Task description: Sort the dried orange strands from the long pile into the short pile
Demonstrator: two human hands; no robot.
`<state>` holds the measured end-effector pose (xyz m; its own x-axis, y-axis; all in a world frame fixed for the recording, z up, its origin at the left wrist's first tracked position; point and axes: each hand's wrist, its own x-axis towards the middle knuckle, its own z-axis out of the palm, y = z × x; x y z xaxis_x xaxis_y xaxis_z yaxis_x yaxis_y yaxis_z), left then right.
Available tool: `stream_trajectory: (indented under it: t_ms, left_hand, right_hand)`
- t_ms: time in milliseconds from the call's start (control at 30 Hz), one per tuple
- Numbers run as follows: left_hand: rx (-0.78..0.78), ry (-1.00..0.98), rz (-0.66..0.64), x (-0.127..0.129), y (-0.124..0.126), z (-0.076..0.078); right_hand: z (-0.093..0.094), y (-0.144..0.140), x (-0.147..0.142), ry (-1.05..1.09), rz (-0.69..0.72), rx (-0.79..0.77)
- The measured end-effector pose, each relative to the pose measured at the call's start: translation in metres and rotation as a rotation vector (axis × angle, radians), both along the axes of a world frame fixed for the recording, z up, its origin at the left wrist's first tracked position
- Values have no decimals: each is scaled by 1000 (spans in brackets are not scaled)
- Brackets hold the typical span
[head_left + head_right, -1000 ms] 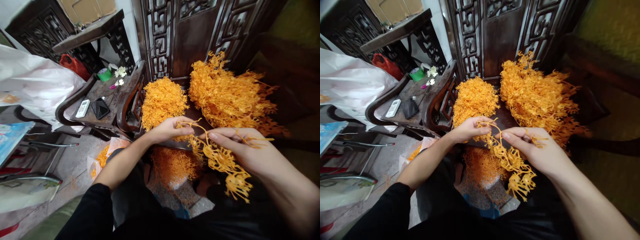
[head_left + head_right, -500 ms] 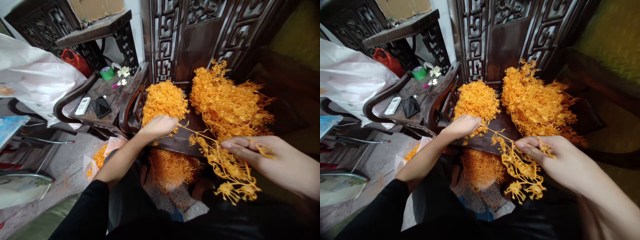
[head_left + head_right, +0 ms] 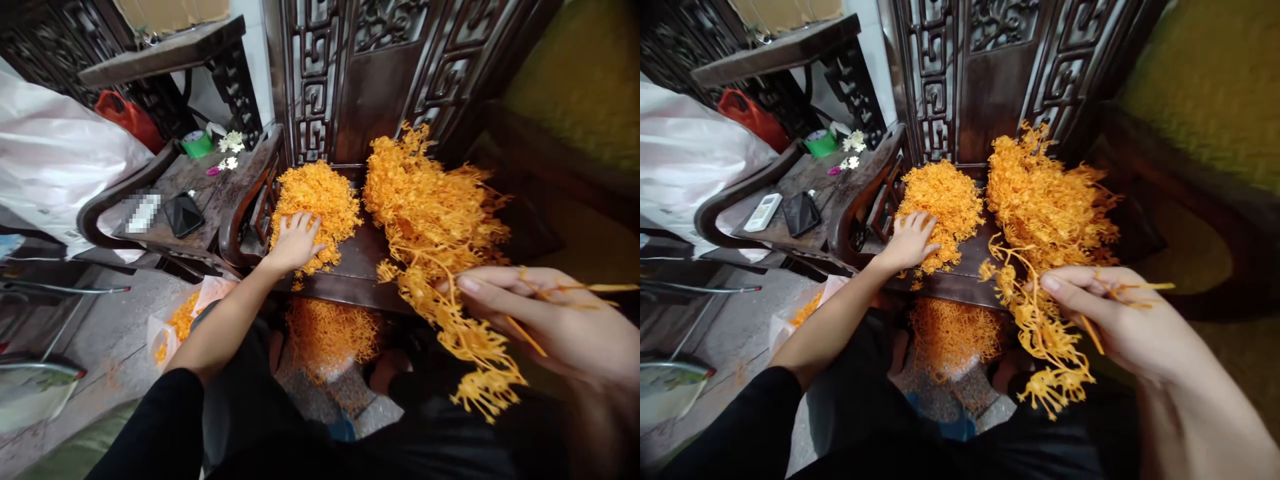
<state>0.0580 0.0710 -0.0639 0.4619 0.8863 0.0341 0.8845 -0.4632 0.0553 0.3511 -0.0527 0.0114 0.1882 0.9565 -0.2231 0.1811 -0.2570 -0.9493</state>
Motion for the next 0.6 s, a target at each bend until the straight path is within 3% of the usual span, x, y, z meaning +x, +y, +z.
stream_trajectory:
  t_ms: [67, 133, 233, 300, 333, 400, 467, 533, 600]
  left_hand:
    - [-48, -101, 8, 2, -4, 2]
    - [-241, -375, 0, 9, -16, 7]
    - [-791, -1028, 29, 32, -46, 17]
    - [-1123, -1358, 156, 53, -67, 21]
    - [-1208, -1470, 231, 63, -75, 21]
    - [-1177, -1637, 379, 79, -82, 18]
    - [-996, -1730, 460, 85, -78, 12]
    - [-781, -1728, 489, 81, -65, 3]
    - [-571, -1602, 497, 71, -49, -3]
  right_hand:
    - [1, -3, -2, 97, 50, -40]
    - [-3, -6, -4, 166, 94, -51]
    - [-14, -7, -11, 201, 170, -16]
    - [-24, -4, -20, 191, 208, 5]
    - [-28, -3, -25, 170, 223, 13]
    - [-35, 0, -37, 81, 243, 45]
    - [-39, 1, -49, -35, 262, 92]
    - [-39, -1, -59, -125, 279, 142]
    - [-39, -4, -65, -160, 285, 184]
